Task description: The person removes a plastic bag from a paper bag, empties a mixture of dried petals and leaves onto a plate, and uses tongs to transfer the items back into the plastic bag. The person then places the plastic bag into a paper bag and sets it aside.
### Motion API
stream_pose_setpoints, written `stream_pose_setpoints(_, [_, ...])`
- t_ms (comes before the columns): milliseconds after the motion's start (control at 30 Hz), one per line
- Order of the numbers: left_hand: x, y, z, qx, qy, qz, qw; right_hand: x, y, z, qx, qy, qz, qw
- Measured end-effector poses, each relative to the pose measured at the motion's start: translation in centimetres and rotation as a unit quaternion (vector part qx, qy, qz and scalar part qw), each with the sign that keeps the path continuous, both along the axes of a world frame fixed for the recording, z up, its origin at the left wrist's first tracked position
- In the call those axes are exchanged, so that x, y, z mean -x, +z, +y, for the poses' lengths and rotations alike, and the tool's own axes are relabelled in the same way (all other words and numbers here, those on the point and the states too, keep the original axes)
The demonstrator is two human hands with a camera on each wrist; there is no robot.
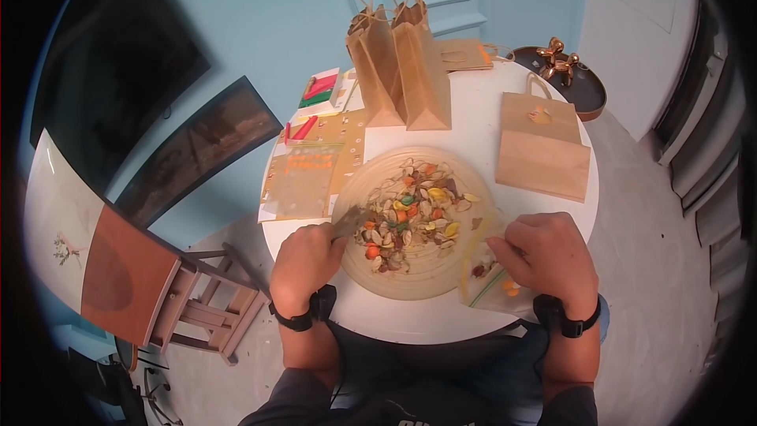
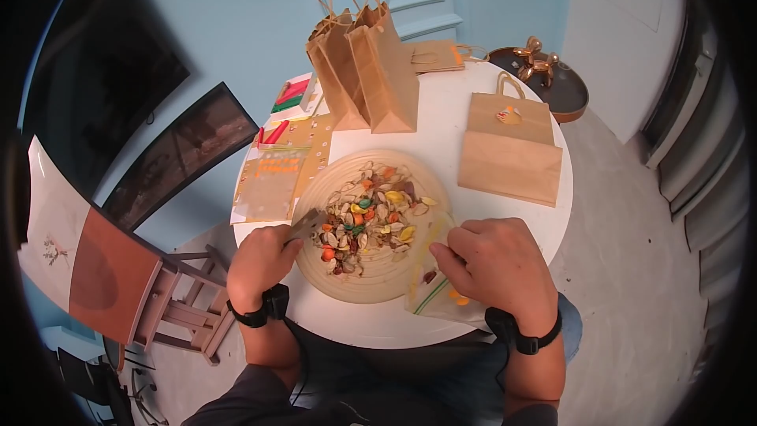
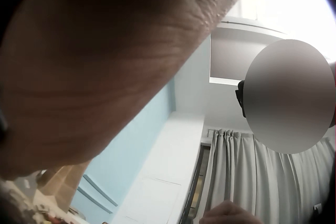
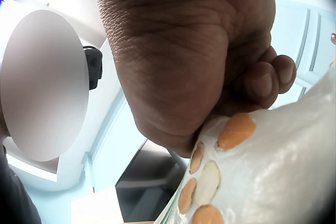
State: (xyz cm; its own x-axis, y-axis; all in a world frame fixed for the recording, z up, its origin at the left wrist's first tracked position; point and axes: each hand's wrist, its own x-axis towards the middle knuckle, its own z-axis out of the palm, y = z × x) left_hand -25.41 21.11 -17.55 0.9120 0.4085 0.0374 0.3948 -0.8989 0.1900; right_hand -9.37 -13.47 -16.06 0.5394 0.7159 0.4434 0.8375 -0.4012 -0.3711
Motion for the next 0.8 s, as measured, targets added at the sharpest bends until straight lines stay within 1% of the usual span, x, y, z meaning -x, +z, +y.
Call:
stream_pose_setpoints(67, [-0.1,-0.1,-0.4,0.018,-0.022,-0.006,1.000,0.0,-0.1,0.0,0.000,0.001,0.001,1.000])
stream_pose_setpoints(167, [-0.3,0.9,-2.0,0.043,-0.068,-0.029,0.996,0.0,-0.2,0.1,0.002,0.002,0.003,1.000])
stream_pose_setpoints(267, [-0.7,0.8,-3.0,0.059,-0.081,0.024,0.995,0.0,-0.1,0.3,0.004,0.005,0.006,1.000])
stream_pose_setpoints(367, [-1.1,0.3,-3.8,0.040,-0.094,0.034,0.994,0.0,-0.1,0.2,0.006,0.006,0.005,1.000])
stream_pose_setpoints(467, [-1.5,-0.1,-4.1,0.044,-0.106,0.013,0.993,0.0,-0.1,0.1,0.005,0.006,0.005,1.000])
stream_pose_setpoints(567, [-1.8,-0.1,-4.2,0.020,-0.115,-0.008,0.993,0.1,-0.1,0.0,-0.001,0.006,0.007,1.000])
stream_pose_setpoints(800, [-2.8,-0.4,-3.7,0.016,-0.104,-0.015,0.994,0.1,-0.2,-0.4,-0.003,0.006,0.005,1.000])
